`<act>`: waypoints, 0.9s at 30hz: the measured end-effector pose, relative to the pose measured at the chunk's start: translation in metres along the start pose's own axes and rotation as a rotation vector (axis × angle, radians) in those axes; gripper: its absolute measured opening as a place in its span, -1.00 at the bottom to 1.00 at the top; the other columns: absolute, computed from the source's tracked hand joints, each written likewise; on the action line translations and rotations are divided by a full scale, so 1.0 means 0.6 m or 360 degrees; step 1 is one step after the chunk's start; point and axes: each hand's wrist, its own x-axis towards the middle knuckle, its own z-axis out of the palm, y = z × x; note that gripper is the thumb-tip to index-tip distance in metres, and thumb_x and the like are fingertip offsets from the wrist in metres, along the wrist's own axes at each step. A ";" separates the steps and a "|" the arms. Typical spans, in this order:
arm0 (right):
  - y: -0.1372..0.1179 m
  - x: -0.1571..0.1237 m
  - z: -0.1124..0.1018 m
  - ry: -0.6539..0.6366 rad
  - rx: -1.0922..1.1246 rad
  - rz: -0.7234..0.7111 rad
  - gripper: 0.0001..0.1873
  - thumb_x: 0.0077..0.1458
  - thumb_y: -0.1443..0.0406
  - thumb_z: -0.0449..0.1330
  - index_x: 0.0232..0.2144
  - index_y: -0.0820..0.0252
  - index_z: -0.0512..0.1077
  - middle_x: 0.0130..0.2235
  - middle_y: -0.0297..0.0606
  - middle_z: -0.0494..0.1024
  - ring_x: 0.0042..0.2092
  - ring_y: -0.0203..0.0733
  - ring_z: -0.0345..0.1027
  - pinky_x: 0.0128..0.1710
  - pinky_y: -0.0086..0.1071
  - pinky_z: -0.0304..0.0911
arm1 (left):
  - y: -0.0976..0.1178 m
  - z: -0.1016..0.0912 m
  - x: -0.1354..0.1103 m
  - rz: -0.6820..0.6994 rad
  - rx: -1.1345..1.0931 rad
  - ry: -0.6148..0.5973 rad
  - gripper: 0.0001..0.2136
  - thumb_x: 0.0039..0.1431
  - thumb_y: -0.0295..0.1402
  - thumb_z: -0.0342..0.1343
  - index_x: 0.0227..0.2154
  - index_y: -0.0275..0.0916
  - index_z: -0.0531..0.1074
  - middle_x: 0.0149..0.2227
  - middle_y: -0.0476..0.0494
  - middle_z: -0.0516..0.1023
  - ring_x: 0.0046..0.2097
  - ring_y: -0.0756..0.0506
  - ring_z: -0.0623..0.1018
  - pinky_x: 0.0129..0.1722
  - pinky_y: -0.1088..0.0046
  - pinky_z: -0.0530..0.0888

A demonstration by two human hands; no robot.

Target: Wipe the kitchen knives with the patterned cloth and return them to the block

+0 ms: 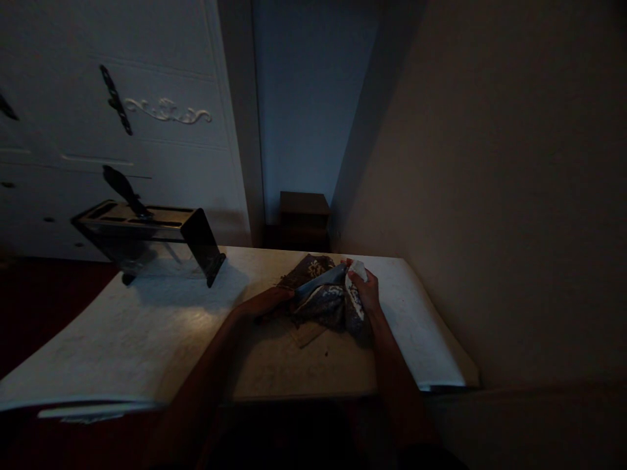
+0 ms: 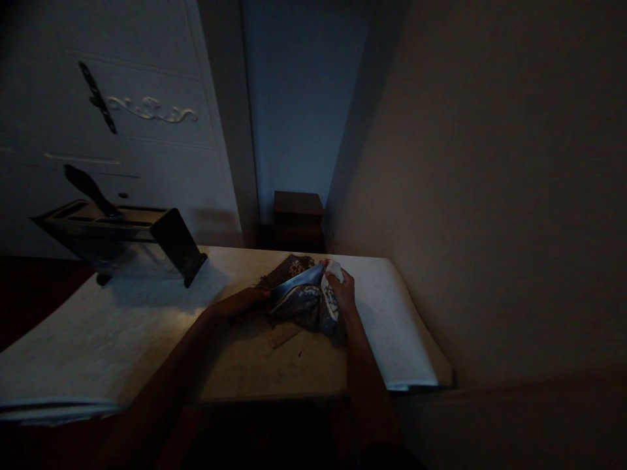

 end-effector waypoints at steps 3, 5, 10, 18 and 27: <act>0.007 0.003 -0.004 0.0026 -0.0019 0.0029 -0.56 -0.15 0.12 0.35 -0.20 0.23 0.59 -0.17 -0.20 0.64 -0.15 -0.03 0.50 -0.08 -0.24 0.37 | -0.004 0.000 -0.001 0.0017 -0.0058 0.0021 -0.45 0.18 0.16 -0.01 -0.32 -0.32 0.46 -0.66 0.06 0.24 -0.72 0.08 0.17 -0.79 0.54 0.11; 0.012 0.006 -0.007 0.0023 0.0004 0.0047 -0.56 -0.14 0.13 0.33 -0.19 0.24 0.58 -0.15 -0.20 0.63 -0.15 -0.04 0.49 -0.08 -0.25 0.36 | -0.007 0.001 -0.001 0.0026 -0.0094 0.0053 -0.45 0.18 0.16 -0.01 -0.32 -0.33 0.46 -0.66 0.06 0.24 -0.72 0.08 0.16 -0.79 0.54 0.09; 0.026 0.015 -0.013 0.0038 -0.0121 0.0123 -0.49 -0.16 0.09 0.28 -0.16 0.25 0.56 -0.19 -0.20 0.63 -0.20 -0.05 0.48 -0.15 -0.28 0.36 | -0.010 0.006 0.002 -0.0088 -0.0227 0.0233 -0.48 0.16 0.12 0.00 -0.34 -0.33 0.46 -0.66 0.05 0.24 -0.72 0.08 0.16 -0.77 0.54 0.06; 0.054 0.023 -0.010 -0.0016 -0.0398 0.0220 -0.55 -0.19 0.00 0.26 -0.34 0.22 0.52 -0.39 -0.24 0.58 -0.33 -0.07 0.42 -0.33 -0.29 0.30 | -0.003 0.016 -0.001 -0.0011 -0.0608 0.0420 -0.54 0.18 0.09 -0.05 -0.48 -0.25 0.35 -0.72 0.10 0.14 -0.75 0.07 0.08 -0.79 0.52 0.00; 0.068 0.032 -0.021 0.0278 -0.0416 0.0312 -0.52 -0.15 -0.06 0.29 -0.30 0.12 0.33 -0.34 -0.23 0.54 -0.27 -0.03 0.45 -0.31 -0.27 0.34 | -0.011 0.030 0.014 0.0137 -0.0533 0.0536 -0.53 0.16 0.09 -0.13 -0.40 -0.27 0.36 -0.73 0.09 0.19 -0.73 0.05 0.14 -0.72 0.50 0.07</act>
